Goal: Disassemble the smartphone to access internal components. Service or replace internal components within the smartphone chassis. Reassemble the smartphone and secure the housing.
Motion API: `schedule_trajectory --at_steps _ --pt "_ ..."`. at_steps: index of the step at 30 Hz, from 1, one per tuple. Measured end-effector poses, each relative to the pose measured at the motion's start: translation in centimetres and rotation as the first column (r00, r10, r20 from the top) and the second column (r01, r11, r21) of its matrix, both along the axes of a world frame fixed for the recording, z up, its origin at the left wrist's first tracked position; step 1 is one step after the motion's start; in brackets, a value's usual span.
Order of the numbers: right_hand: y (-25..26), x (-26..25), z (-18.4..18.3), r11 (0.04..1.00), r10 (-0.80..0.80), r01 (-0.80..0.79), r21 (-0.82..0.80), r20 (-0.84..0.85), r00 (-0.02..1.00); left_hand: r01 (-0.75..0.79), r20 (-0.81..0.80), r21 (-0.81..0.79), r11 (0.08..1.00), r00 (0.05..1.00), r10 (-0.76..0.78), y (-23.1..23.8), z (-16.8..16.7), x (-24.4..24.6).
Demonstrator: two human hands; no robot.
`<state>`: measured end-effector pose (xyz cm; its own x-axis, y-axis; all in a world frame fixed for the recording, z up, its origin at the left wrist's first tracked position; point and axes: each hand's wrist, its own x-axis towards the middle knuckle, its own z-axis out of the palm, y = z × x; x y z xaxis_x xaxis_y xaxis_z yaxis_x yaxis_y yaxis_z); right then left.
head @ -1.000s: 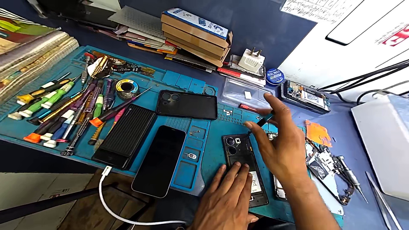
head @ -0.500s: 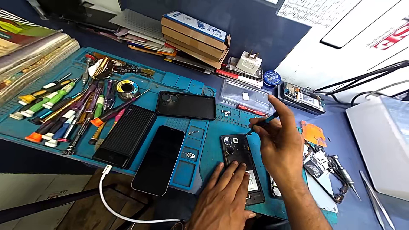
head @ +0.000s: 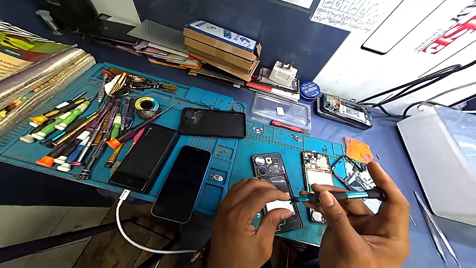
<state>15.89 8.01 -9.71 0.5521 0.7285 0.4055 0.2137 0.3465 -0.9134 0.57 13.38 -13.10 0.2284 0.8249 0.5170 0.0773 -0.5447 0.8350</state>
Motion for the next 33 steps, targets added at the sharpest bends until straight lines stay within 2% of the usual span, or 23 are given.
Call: schedule_trajectory --at_steps 10,13,15,17,19,21,23,26,33 --pt "-1.0 -1.8 -0.1 0.997 -0.062 0.060 0.047 0.049 0.997 -0.076 -0.014 0.045 0.996 0.997 0.077 -0.8 -0.2 0.7" --pt "-1.0 -1.9 -0.3 0.997 -0.062 0.060 0.050 0.022 0.998 -0.024 0.067 -0.047 0.999 0.997 0.027 -0.7 -0.3 0.6" --pt "-1.1 -1.9 -0.3 0.996 -0.056 0.056 0.069 -0.003 0.998 0.079 0.205 -0.195 0.978 0.978 -0.038 -0.5 -0.2 0.4" --pt "-1.5 -1.9 -0.3 0.992 -0.050 0.046 0.121 0.030 0.998 0.257 0.439 -0.387 0.885 0.896 -0.068 -0.5 0.1 0.2" --pt "-1.8 -1.8 -0.5 0.981 -0.036 0.016 0.193 0.098 0.995 0.469 0.646 -0.530 0.707 0.763 -0.022 -0.6 0.7 0.0" --pt "-2.1 -1.8 -0.7 0.974 -0.023 -0.012 0.227 0.152 0.988 0.606 0.744 -0.584 0.540 0.665 0.059 -0.9 1.2 0.1" --pt "-2.0 -2.1 -1.0 0.971 -0.017 -0.019 0.236 0.149 0.989 0.678 0.790 -0.579 0.454 0.605 0.104 -1.2 1.3 0.3" --pt "-2.0 -2.1 -1.2 0.970 -0.013 -0.029 0.241 0.170 0.985 0.713 0.812 -0.566 0.414 0.567 0.134 -1.5 1.3 0.5" --pt "-2.2 -2.1 -1.1 0.965 0.036 -0.093 0.246 0.228 0.973 0.709 0.806 -0.579 0.403 0.573 0.150 -1.8 1.4 0.6"
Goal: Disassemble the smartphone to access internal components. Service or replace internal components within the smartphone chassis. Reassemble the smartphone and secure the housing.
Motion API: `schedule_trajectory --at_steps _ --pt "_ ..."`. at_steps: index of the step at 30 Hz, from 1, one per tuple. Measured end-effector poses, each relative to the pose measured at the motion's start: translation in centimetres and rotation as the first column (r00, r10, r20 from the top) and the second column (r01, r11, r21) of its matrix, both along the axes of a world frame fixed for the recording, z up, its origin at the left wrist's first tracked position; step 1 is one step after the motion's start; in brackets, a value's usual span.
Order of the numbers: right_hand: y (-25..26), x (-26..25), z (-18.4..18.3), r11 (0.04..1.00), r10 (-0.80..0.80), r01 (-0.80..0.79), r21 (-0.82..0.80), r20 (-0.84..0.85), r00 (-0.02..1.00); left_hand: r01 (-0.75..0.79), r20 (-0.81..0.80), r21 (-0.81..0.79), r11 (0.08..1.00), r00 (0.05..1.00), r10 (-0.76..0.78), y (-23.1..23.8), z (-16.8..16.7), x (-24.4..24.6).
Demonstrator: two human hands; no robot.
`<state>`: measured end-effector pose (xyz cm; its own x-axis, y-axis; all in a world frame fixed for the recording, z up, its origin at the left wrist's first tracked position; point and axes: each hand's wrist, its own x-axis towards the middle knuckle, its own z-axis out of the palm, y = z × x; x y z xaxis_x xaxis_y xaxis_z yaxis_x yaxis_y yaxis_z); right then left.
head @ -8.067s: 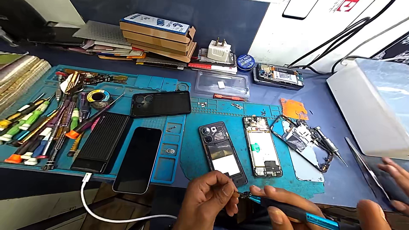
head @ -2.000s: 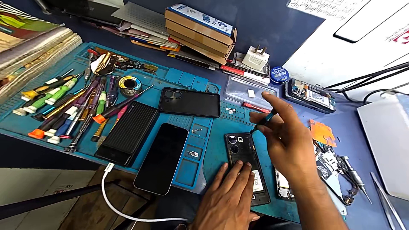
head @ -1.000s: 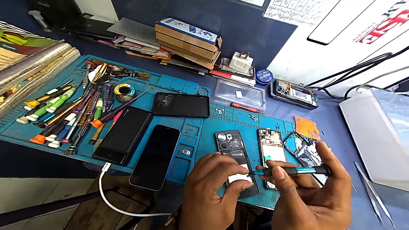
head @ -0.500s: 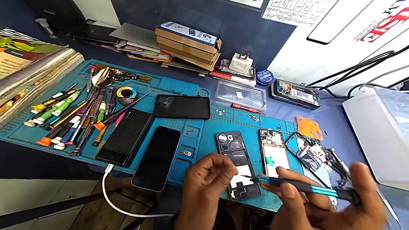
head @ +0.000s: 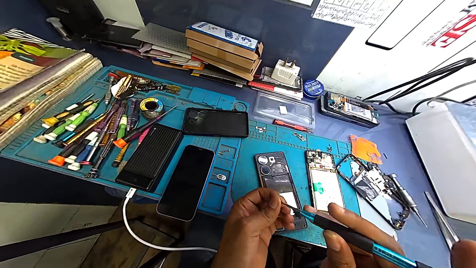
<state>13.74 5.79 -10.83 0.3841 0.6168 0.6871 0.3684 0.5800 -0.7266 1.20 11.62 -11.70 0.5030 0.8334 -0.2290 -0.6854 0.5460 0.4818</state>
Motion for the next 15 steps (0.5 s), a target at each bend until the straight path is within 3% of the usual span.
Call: schedule_trajectory --at_steps 10,11,13,15 --pt "-0.3 0.3 0.3 0.996 0.071 -0.067 -0.061 0.054 0.996 0.060 0.018 0.008 0.998 0.998 -0.060 -0.1 -0.7 -0.2" --pt "-0.2 0.6 0.3 0.997 0.058 -0.056 -0.060 0.043 0.997 0.093 -0.008 0.071 0.993 0.996 -0.093 -0.3 -1.0 -0.4" --pt "0.5 1.3 0.5 0.998 0.002 0.002 -0.066 0.064 0.998 0.176 -0.217 0.371 0.912 0.971 -0.099 -0.7 -1.7 -0.7" --pt "2.1 2.0 0.9 0.991 -0.030 0.051 -0.125 0.162 0.986 0.322 -0.530 0.701 0.637 0.833 0.162 -1.1 -1.8 -1.1"
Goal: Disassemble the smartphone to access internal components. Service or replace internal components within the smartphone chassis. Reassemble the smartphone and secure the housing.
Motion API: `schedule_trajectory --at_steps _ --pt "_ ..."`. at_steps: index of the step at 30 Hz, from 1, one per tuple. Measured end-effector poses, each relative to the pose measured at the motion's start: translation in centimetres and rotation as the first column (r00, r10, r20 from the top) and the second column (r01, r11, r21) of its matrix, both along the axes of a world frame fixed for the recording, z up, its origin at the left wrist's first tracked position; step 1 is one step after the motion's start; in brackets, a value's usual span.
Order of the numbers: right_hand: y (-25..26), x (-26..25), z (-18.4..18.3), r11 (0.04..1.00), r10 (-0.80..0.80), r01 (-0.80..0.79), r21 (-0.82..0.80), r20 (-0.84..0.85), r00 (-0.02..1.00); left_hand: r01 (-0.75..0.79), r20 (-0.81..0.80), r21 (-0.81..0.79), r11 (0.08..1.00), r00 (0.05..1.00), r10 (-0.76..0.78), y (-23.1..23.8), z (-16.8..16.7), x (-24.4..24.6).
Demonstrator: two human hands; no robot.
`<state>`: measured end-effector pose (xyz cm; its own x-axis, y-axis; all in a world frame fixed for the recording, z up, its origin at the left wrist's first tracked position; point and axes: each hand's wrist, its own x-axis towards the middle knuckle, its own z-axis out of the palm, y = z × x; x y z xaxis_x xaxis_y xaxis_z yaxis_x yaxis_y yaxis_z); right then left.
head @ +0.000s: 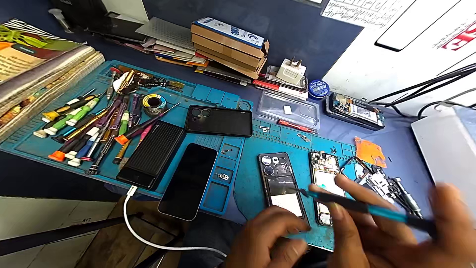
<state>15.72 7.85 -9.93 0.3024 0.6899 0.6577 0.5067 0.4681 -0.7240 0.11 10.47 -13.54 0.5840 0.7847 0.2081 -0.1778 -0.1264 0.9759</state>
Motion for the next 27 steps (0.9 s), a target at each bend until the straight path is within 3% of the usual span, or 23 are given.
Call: schedule_trajectory --at_steps 2,3,5,8,17,22,27 --pt "1.8 0.7 -0.6 0.995 0.038 -0.030 -0.095 0.083 0.996 -0.030 -0.291 0.433 0.901 0.941 0.171 -0.4 -0.3 0.1" --pt "2.6 1.0 -1.0 0.989 0.071 -0.054 -0.138 0.118 0.991 0.000 -0.380 0.554 0.832 0.890 0.253 -0.4 -0.7 0.3" --pt "3.9 1.0 -1.6 0.979 0.117 -0.084 -0.188 0.173 0.978 0.081 -0.499 0.652 0.754 0.795 0.346 -0.4 -1.7 0.5" --pt "4.8 0.8 -2.2 0.973 0.140 -0.093 -0.210 0.223 0.965 0.129 -0.561 0.668 0.733 0.735 0.382 -0.4 -2.4 0.5" --pt "5.3 0.8 -2.8 0.970 0.135 -0.069 -0.234 0.278 0.951 0.148 -0.564 0.682 0.716 0.730 0.386 -0.2 -2.2 0.4" --pt "5.8 1.1 -2.1 0.937 0.289 -0.193 -0.291 0.336 0.897 0.168 -0.577 0.682 0.712 0.721 0.383 -0.2 -2.2 0.3" --pt "6.7 0.4 -1.9 0.984 0.024 0.073 -0.161 0.529 0.848 0.174 -0.584 0.684 0.709 0.713 0.388 -0.2 -2.0 0.3"
